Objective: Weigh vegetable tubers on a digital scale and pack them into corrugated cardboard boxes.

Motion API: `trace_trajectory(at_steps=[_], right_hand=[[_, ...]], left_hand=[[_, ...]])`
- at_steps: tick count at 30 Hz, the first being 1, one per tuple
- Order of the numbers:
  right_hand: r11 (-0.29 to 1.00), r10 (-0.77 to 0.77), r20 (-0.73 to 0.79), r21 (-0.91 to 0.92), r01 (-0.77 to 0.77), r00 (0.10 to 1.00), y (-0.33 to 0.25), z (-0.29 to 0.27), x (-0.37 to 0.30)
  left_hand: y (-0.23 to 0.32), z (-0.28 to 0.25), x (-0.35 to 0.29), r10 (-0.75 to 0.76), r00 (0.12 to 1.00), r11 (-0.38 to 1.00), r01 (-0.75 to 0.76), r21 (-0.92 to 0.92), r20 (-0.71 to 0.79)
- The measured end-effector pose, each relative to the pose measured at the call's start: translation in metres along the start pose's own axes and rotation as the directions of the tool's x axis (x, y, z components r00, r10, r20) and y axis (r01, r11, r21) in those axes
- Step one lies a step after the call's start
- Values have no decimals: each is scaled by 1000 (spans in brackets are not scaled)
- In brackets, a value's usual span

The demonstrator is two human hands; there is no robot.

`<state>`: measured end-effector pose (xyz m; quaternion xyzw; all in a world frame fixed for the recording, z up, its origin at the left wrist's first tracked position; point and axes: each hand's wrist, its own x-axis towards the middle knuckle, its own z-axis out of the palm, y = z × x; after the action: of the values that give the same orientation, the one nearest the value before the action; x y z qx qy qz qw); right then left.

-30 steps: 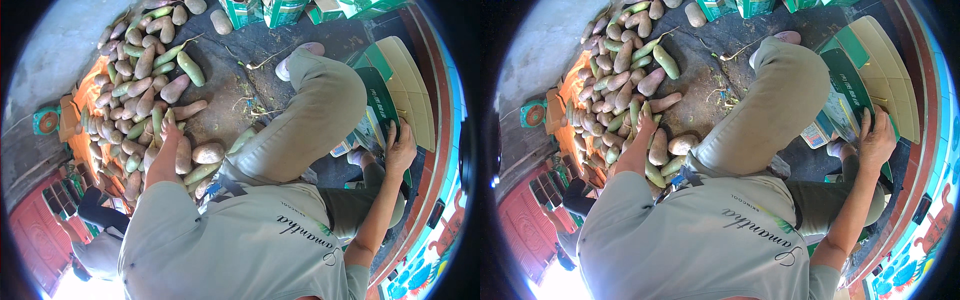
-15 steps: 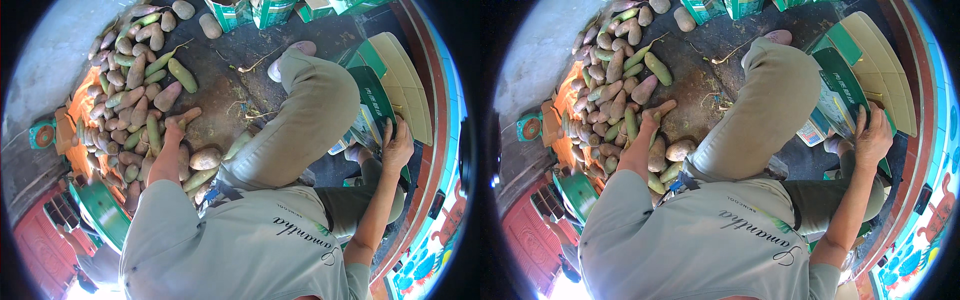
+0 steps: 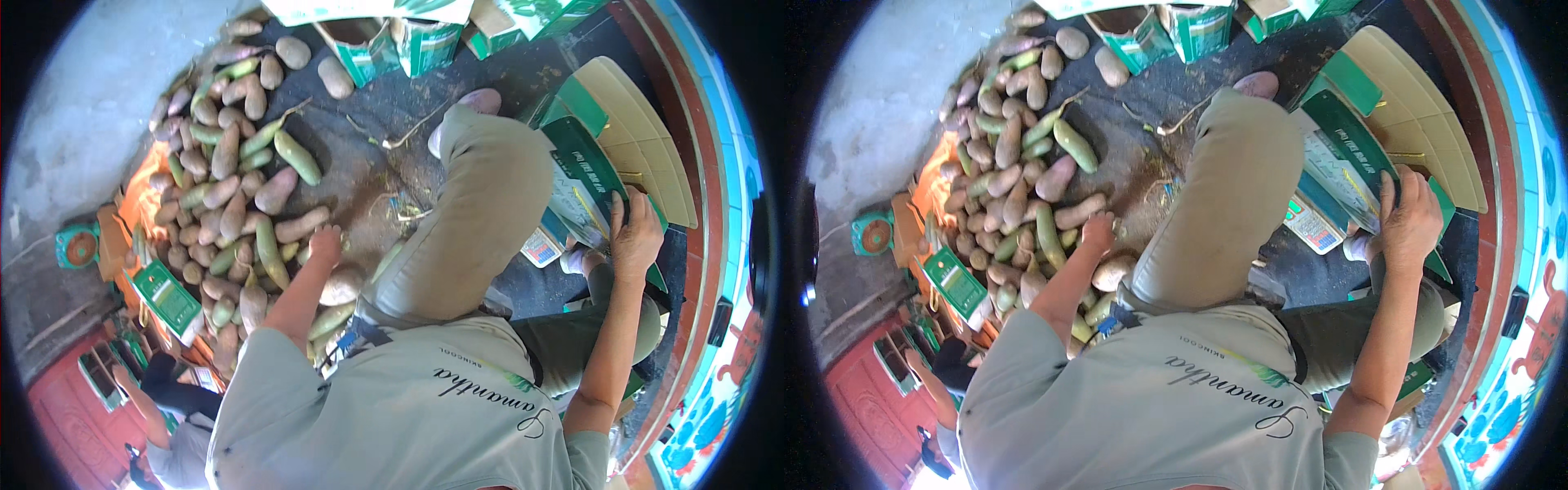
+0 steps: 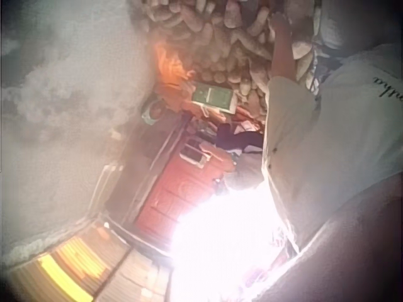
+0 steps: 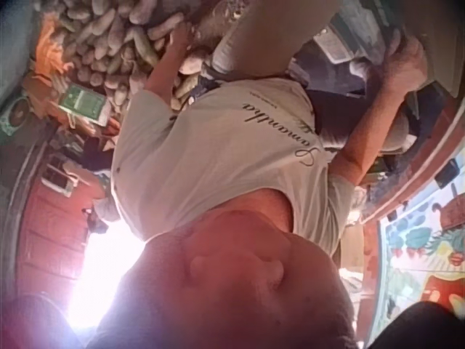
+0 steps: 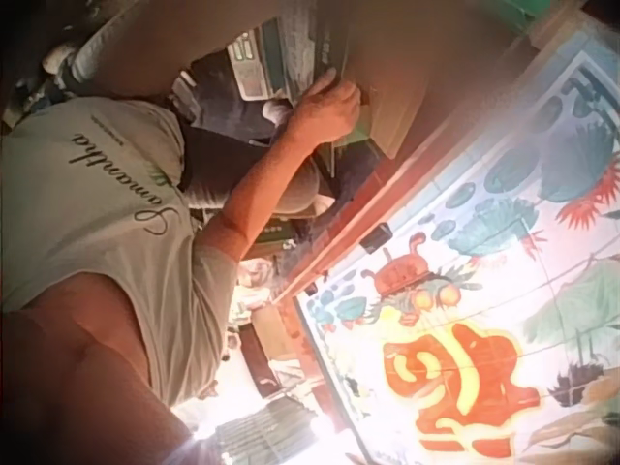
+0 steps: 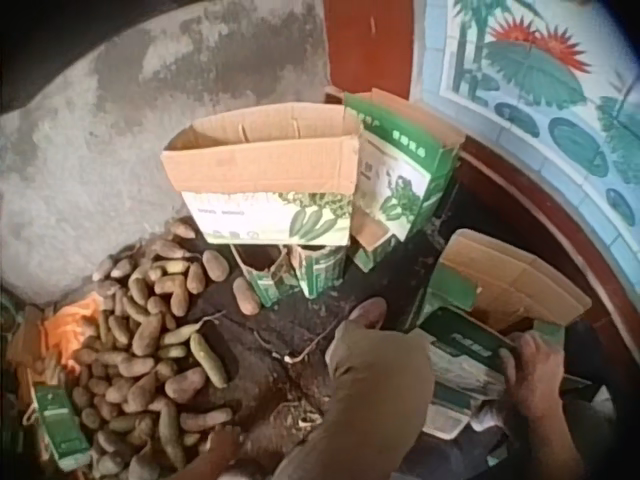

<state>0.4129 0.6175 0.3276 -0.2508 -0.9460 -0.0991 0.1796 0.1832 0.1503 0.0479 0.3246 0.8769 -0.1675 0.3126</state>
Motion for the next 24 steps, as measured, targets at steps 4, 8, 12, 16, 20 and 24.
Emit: trace_trajectory(at_steps=[4,8,12,16,20,24], right_hand=[[999,30,55,43,-32,998,1,-5,-4],[984,18,43,176,-25,999,-9,-11,-1],[984,-3,0,179,3,1000,-11,-9,-7],[990,7,-11,140,-5,1000,-12,-2,-16],[990,-18,-34,136,23,999,-17,-4,-19],[986,-2,9,167,1,1000,-18,-6,-21]], left_hand=[[9,-53,8,-144,990,973,139,-185,-11],[0,-89,5,-149,938,859,-34,-511,-312],[-1,-133,17,-165,776,801,-255,-542,-609],[38,-245,-11,-235,584,612,-532,-585,-777],[72,-343,-47,-328,468,327,-759,-564,-820],[123,-405,-69,-250,542,-28,-832,-554,-802]])
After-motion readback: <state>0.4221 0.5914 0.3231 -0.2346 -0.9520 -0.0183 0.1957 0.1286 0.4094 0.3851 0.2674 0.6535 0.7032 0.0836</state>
